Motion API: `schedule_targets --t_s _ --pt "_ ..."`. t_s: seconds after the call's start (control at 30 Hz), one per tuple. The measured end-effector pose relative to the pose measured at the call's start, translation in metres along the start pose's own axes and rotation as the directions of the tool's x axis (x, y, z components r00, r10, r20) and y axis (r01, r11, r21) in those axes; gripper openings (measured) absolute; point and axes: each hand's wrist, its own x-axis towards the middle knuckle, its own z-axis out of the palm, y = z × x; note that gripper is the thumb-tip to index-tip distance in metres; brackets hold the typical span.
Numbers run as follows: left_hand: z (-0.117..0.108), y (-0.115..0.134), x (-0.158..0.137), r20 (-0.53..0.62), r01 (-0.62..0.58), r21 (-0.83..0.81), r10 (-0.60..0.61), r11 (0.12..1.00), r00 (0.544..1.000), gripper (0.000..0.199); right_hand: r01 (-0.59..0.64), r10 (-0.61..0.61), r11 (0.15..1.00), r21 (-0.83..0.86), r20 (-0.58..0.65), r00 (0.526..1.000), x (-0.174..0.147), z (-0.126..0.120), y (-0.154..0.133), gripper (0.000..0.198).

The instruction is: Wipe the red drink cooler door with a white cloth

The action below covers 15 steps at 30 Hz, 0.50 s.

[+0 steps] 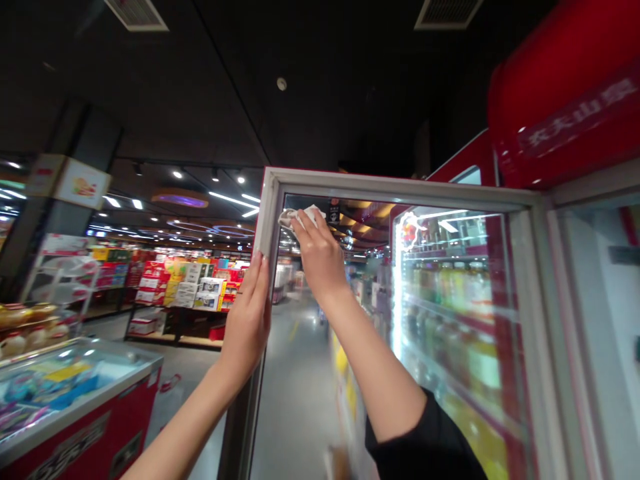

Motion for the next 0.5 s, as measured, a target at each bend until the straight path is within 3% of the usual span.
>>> schedule_targets --t_s 0.23,0.37,0.5 --pt "0.004 -0.004 -0.002 -0.011 -0.020 -0.030 0.020 0.999 1.000 0.099 0.083 -0.083 0.997 0.000 0.121 0.989 -0.023 -0.011 -0.002 0.059" --pt "0.006 -0.002 -0.003 -0.025 -0.017 -0.032 0.016 0.999 1.000 0.101 0.028 -0.027 0.999 -0.030 0.046 0.999 -0.019 -0.017 0.017 0.059" --pt "0.007 -0.001 -0.003 -0.039 -0.010 -0.021 0.009 1.000 0.999 0.102 -0.025 0.024 0.999 -0.026 -0.012 1.000 0.007 0.002 0.013 0.057"
